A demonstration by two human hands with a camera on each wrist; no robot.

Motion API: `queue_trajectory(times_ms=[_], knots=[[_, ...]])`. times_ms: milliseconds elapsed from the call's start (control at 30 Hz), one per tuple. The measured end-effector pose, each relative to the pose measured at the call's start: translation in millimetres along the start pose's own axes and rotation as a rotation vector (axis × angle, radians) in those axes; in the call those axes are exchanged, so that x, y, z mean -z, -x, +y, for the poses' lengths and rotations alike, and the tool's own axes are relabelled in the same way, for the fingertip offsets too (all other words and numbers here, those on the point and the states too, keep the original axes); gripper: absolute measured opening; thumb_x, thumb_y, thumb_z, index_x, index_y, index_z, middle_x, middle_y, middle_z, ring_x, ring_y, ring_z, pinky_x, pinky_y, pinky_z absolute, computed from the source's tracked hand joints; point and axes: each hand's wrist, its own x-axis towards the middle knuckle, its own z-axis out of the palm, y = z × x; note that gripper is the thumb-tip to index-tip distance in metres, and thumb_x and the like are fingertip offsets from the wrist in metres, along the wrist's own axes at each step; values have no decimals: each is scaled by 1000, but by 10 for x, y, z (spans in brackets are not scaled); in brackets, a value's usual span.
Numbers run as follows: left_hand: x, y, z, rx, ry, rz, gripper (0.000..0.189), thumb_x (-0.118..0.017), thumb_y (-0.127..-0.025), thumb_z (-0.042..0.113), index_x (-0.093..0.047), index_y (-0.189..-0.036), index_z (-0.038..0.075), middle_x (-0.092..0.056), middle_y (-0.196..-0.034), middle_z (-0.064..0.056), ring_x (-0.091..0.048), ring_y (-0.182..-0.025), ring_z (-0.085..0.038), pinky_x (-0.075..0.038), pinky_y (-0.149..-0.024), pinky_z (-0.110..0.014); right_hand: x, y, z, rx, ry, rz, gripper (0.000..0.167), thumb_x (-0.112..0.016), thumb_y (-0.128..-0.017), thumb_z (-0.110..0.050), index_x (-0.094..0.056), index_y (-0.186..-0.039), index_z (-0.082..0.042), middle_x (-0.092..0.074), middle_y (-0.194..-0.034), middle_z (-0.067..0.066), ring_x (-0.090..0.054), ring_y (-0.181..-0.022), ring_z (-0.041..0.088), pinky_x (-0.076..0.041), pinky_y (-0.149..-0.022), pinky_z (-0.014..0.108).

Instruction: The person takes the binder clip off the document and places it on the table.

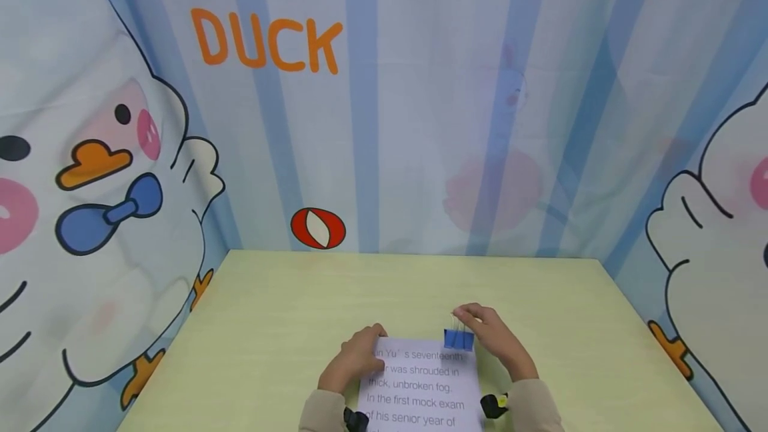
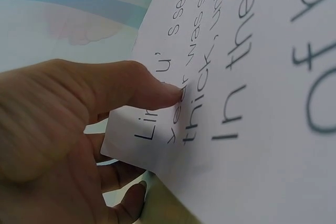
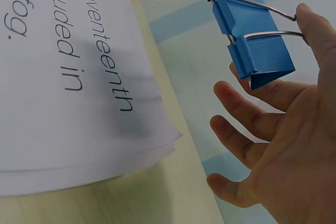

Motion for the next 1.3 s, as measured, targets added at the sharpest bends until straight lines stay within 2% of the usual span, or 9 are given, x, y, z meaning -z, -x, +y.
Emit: queue_trajectory(times_ms=[367, 700, 1300], knots=[[34, 19, 17, -18, -4, -7, 44, -79, -76, -2, -61, -115, 7, -63, -103, -5, -58, -93, -27, -34, -98, -69, 114, 84, 14, -37, 18, 20, 50, -52, -105, -38, -65, -127, 4, -57, -138, 22, -43, -136, 45, -29, -111, 62], [20, 3, -7, -15, -1, -4, 43, -79, -76, 0, -61, -114, 8, -63, -103, -5, -58, -94, -27, -31, -101, -71, 202, 126, 83, -44, 24, 46, 47, -51, -105, -35, -64, -127, 5, -60, -134, 22, -49, -131, 43, -33, -109, 60], [12, 1, -7, -13, 2, -11, 42, -79, -77, 0, -61, -113, 8, -63, -102, -4, -58, -93, -27, -30, -101, -72, 468, 273, 281, -64, 74, 6, 47, -48, -108, -32, -62, -128, 8, -59, -134, 24, -49, -130, 44, -35, -108, 60]])
